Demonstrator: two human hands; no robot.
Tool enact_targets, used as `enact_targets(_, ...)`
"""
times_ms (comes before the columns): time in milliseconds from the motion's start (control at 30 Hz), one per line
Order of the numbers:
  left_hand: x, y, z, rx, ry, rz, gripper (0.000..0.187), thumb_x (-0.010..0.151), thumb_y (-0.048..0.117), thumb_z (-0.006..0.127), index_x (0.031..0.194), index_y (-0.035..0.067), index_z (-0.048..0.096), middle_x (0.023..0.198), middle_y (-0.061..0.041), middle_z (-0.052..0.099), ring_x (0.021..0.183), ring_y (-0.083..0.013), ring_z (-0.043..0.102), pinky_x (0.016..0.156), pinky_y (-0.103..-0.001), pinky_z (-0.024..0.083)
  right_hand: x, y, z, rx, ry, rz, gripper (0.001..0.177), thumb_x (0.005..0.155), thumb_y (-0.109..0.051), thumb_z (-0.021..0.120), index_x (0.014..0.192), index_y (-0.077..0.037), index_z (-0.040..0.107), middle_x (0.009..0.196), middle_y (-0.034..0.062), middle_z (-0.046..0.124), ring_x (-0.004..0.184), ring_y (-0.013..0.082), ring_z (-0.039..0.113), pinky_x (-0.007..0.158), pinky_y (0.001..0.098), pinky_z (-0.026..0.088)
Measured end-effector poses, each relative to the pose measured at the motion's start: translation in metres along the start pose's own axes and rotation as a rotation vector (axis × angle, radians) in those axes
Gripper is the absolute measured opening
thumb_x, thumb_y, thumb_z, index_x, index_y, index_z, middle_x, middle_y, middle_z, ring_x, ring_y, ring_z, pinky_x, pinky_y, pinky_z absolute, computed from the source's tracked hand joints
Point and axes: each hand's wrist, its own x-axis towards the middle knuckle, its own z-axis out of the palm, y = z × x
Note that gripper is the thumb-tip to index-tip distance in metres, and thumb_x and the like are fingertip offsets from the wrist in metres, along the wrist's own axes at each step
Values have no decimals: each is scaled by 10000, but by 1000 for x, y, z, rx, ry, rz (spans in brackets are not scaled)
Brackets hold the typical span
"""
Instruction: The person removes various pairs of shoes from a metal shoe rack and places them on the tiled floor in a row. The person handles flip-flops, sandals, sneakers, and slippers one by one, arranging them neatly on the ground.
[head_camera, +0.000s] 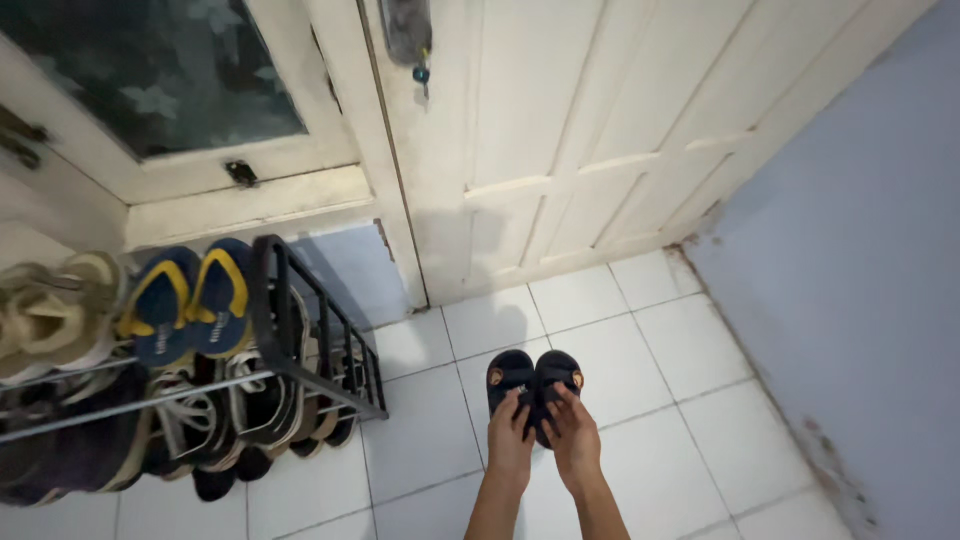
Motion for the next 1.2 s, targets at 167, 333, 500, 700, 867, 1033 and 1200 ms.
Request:
enact_targets(167, 119, -30, -66, 9, 77, -15, 581, 916, 409, 647, 1438, 168, 563, 1487, -31, 544, 1439, -179, 437, 1157, -433, 291, 121, 87, -39, -7, 2, 13, 519, 992, -410, 510, 1397, -99, 596, 1436, 94, 545, 1412, 255, 451, 1153, 426, 334)
enact_targets(333, 250, -65, -148, 10, 55, -21, 565, 923, 391, 652, 1407, 112, 569, 1478, -50, 540, 1421, -194, 439, 1168, -444, 292, 245, 183, -84, 11, -40, 5, 497, 990, -401, 526, 1391, -125, 624, 1443, 109, 535, 1395, 261, 464, 1148, 435, 348)
enact_targets(500, 361, -103, -218, 59, 88, -50, 573, 905, 394, 651, 1399, 123, 553, 1470, -83, 536, 1417, -203, 441, 1164, -472, 282, 336, 255, -116, -90, 9, 34, 503, 992, -428, 495, 1386, -145, 628, 1459, 84, 546, 1393, 245, 453, 1138, 444, 327)
enact_targets(700, 431, -129, -255, 41, 81, -47, 632, 881, 445, 670, 1419, 147, 526, 1541, -47, 471, 1468, -188, 393, 1204, -473, 232, 390, 298, -138, -56, -6, 21, 541, 985, -400, 521, 1450, -127, 568, 1539, 74, 502, 1442, 222, 420, 1160, 450, 327)
enact_targets(867, 455, -133, -250, 75, 56, -40, 733, 884, 488, 641, 1498, 129, 465, 1604, -72, 418, 1488, -211, 345, 1205, -485, 192, 402, 298, -137, -116, -9, 34, 594, 977, -442, 484, 1490, -145, 510, 1588, 75, 470, 1491, 241, 375, 1170, 478, 282)
enact_targets(1033, 443, -129, -237, 112, 18, -61, 745, 917, 496, 626, 1531, 151, 383, 1634, -82, 373, 1506, -240, 332, 1201, -479, 192, 384, 283, -128, -131, -16, 42, 586, 992, -446, 447, 1524, -199, 456, 1626, 91, 385, 1510, 233, 314, 1189, 502, 259)
enact_targets(1200, 388, -108, -202, 68, 12, -71, 636, 906, 407, 638, 1457, 124, 491, 1487, -72, 521, 1357, -237, 486, 972, -366, 406, 333, 253, -97, -11, -30, 25, 534, 1020, -389, 412, 1506, -175, 477, 1585, 106, 425, 1467, 255, 385, 1161, 474, 320)
